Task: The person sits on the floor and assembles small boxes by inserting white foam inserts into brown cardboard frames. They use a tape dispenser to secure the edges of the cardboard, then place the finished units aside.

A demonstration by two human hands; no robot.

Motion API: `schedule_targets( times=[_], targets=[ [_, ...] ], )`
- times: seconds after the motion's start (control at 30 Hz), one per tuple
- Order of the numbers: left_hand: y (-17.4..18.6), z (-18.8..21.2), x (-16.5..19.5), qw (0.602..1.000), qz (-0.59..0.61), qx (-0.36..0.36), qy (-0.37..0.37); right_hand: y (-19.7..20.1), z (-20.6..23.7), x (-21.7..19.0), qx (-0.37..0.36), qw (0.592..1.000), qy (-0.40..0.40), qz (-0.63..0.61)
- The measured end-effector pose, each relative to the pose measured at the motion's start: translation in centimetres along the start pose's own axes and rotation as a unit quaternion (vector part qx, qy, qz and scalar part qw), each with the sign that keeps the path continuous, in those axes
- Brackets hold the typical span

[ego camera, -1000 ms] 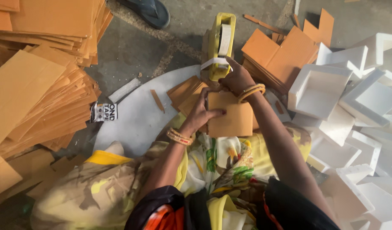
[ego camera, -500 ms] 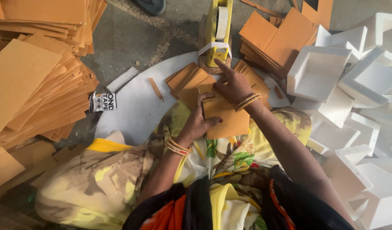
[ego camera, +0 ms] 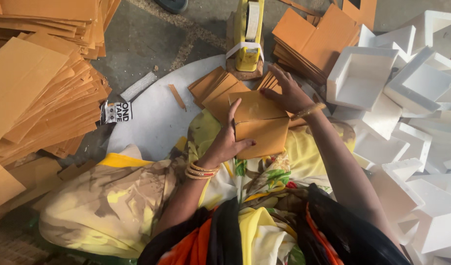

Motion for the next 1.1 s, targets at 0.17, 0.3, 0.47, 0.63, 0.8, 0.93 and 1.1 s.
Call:
schedule_targets(
  times=[0.17,0.3,0.47,0.63,0.8,0.93,1.1],
  targets=[
    [-0.3,-0.2,0.4,0.997,-0.074,0.002,-0.034,-1.1,2.2,1.7,-0.055,0.998,0.032,0.007],
    [-0.5,0.0,0.7,0.993,-0.116,-0.010,-0.028,-3.3,0.0,2.7,-0.034,0.997,0.052,-0.055],
    [-0.7,-0.7,1.6,0.996,-0.061,-0.032,0.059,-4.2,-3.5,4.3,-0.094,0.995,-0.038,-0.007],
    [-0.2,-1.1,5.0,0.984,-0.161,-0.059,-0.055,-0.9,-3.0,1.8,-0.202,0.972,0.036,-0.114],
    [1.1,-1.3,4.7,0.962,-0.268,-0.056,0.026,2.5,-0.7,-3.0,-0.224,0.931,0.049,-0.284],
    [5.8,-2.0,3.0,0.936,-0.341,0.042,0.077,4.2,1.0,-3.5,-0.136,0.933,0.019,-0.333],
    [10.1,-2.5,-2.1,0.856,-0.491,0.038,0.160,1.9,4.6,-5.0,-0.257,0.934,0.061,-0.239]
  ],
)
Point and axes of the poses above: each hand's wrist, its own z-axis away from the middle knuckle, its own y-axis out of the back of the hand, x = y × z, the point moved 5 cm from there along -z, towards the middle knuckle, and after that the axes turned 10 degrees about x, right-handed, at the moved point
